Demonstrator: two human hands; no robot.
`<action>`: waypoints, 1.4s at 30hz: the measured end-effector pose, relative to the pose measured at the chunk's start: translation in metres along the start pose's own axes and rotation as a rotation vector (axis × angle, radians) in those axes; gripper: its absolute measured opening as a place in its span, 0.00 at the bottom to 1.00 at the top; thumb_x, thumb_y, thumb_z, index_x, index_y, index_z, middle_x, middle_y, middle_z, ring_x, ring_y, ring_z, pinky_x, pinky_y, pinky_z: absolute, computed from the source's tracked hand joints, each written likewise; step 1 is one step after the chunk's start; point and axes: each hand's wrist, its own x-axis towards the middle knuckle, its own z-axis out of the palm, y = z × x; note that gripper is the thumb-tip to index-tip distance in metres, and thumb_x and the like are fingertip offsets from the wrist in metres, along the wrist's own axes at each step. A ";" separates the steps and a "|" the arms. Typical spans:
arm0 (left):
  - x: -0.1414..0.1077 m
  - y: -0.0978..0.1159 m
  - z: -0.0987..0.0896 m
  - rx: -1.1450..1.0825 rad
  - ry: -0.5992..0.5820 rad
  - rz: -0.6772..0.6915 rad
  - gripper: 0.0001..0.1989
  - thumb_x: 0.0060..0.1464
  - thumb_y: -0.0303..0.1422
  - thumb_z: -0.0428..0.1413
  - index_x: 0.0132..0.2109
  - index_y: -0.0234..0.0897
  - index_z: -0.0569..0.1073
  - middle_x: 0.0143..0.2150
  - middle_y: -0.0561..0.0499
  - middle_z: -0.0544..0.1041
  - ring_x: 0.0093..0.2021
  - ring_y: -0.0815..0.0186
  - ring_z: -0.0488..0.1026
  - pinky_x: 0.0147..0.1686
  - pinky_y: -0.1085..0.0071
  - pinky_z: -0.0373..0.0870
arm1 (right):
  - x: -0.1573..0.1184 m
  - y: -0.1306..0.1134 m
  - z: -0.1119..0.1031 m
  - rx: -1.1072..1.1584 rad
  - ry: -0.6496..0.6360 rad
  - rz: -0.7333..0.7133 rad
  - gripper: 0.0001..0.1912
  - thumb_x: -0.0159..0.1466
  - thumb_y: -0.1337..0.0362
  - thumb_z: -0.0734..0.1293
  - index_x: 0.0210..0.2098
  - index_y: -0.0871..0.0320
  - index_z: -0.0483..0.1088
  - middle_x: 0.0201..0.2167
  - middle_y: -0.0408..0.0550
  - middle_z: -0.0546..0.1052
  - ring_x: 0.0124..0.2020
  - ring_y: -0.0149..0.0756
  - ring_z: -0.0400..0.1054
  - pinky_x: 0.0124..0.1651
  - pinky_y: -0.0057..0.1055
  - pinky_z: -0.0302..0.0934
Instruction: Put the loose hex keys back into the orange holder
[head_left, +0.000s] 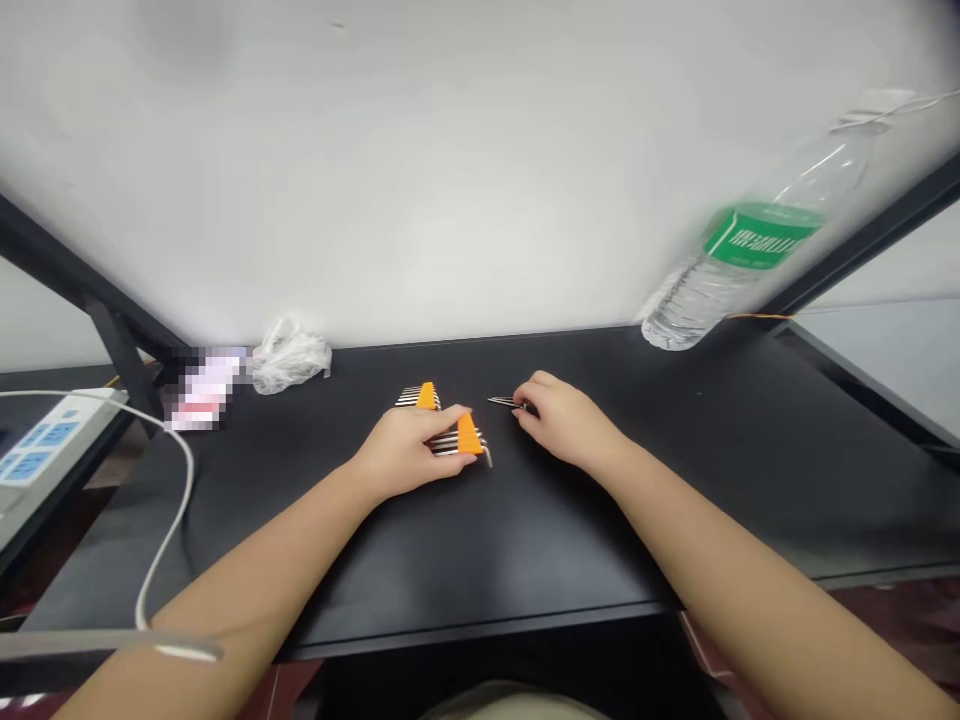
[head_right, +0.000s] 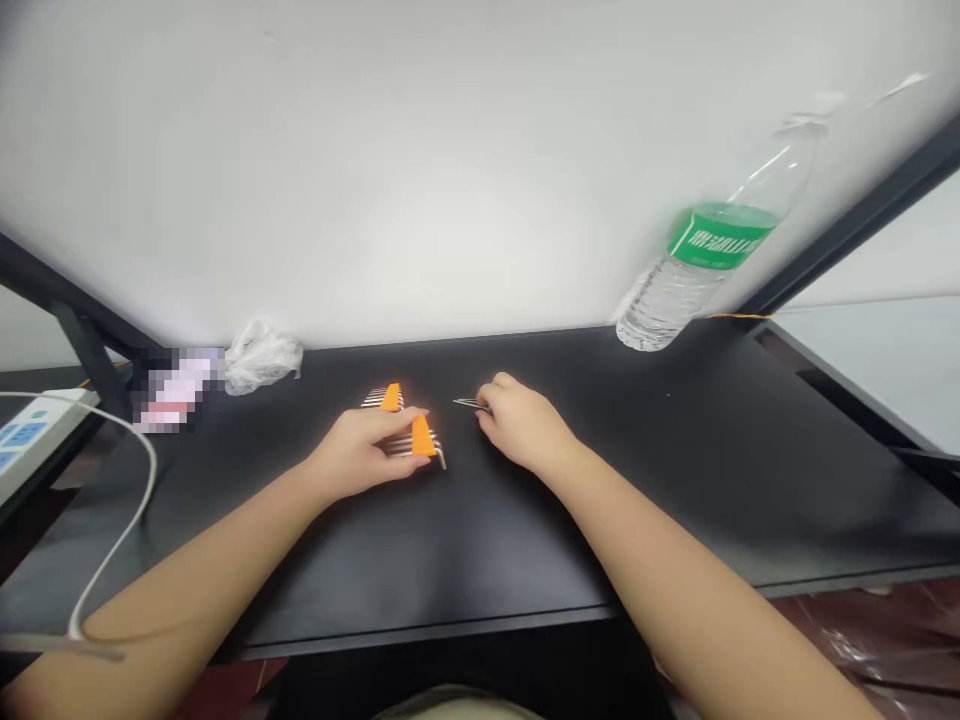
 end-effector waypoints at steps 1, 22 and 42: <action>0.000 0.000 0.000 -0.006 0.005 -0.002 0.25 0.55 0.44 0.63 0.59 0.46 0.74 0.41 0.54 0.82 0.39 0.65 0.78 0.44 0.71 0.72 | 0.000 -0.001 0.000 -0.016 -0.001 0.005 0.06 0.67 0.66 0.65 0.42 0.56 0.73 0.41 0.48 0.73 0.37 0.35 0.70 0.40 0.32 0.62; 0.001 0.004 -0.003 0.002 -0.017 -0.002 0.22 0.55 0.40 0.62 0.57 0.46 0.75 0.40 0.55 0.82 0.37 0.66 0.77 0.41 0.72 0.72 | -0.011 -0.039 -0.024 0.191 -0.084 -0.204 0.06 0.62 0.73 0.63 0.32 0.55 0.66 0.30 0.42 0.72 0.29 0.31 0.63 0.33 0.28 0.55; 0.001 -0.001 -0.002 -0.011 -0.046 0.042 0.25 0.54 0.42 0.64 0.57 0.44 0.75 0.36 0.55 0.80 0.35 0.67 0.77 0.40 0.72 0.71 | -0.018 -0.033 -0.026 0.055 -0.028 -0.360 0.08 0.69 0.71 0.61 0.39 0.56 0.72 0.36 0.47 0.72 0.33 0.33 0.66 0.37 0.29 0.59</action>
